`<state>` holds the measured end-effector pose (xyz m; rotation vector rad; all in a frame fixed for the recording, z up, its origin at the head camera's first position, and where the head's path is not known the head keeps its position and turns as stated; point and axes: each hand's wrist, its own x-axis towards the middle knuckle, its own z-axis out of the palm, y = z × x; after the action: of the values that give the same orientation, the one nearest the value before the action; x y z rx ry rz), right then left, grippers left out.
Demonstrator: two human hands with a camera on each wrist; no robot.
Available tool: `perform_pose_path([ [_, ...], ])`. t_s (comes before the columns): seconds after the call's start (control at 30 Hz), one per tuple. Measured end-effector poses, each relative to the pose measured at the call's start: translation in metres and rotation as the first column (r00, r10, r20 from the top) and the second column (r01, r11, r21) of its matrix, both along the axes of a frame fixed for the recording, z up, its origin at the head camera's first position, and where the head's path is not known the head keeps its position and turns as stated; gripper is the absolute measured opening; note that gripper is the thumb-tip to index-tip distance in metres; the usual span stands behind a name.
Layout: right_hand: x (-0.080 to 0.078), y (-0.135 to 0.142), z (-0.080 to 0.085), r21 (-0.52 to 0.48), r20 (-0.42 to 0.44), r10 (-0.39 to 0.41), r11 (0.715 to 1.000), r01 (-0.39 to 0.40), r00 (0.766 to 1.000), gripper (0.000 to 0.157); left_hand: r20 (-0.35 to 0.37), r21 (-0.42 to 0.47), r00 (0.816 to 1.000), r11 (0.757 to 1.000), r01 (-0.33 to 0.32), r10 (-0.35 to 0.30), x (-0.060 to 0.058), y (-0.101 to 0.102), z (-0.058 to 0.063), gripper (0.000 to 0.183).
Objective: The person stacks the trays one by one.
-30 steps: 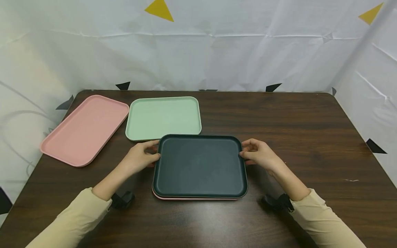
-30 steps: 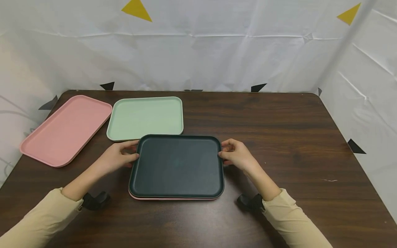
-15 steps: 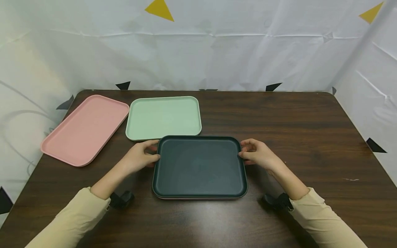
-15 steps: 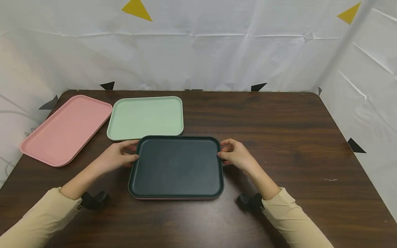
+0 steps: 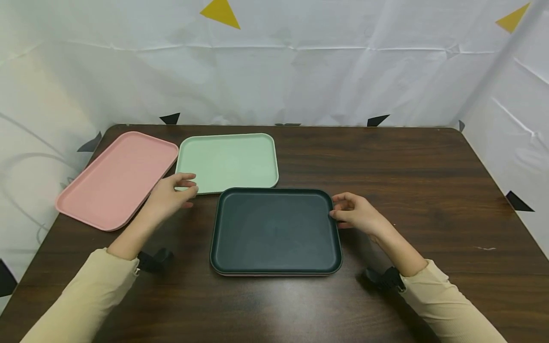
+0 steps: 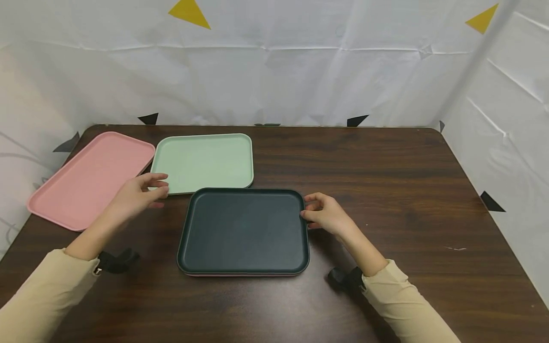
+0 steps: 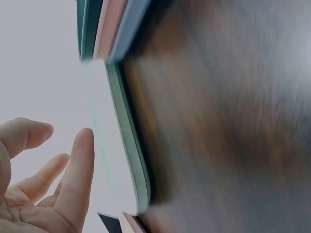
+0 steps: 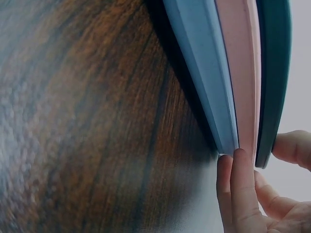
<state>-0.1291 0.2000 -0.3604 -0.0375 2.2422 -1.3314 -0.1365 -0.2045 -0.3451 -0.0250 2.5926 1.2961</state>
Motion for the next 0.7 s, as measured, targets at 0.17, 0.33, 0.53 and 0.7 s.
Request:
perform_pose_path([
  [0.17, 0.000, 0.000, -0.001, 0.001, 0.000, 0.002, 1.000, -0.002, 1.000, 0.052, -0.085, -0.017, 0.993, 0.997, -0.082, 0.080, -0.010, -0.018, -0.001, 0.048],
  [0.33, -0.001, 0.001, -0.001, 0.004, 0.003, 0.003, 1.000, -0.003, 1.000, 0.053, -0.121, -0.073, 0.979, 0.982, -0.174, 0.164, -0.019, -0.033, -0.006, 0.047],
  [0.53, -0.001, 0.002, -0.002, 0.004, 0.002, 0.003, 1.000, -0.003, 1.000, 0.053, -0.107, -0.092, 0.976, 0.976, -0.199, 0.189, -0.024, -0.040, -0.013, 0.048],
  [0.7, -0.001, 0.002, -0.003, 0.008, 0.004, 0.003, 1.000, -0.003, 1.000, 0.053, -0.080, -0.058, 0.979, 0.980, -0.191, 0.187, -0.026, -0.042, -0.018, 0.049],
])
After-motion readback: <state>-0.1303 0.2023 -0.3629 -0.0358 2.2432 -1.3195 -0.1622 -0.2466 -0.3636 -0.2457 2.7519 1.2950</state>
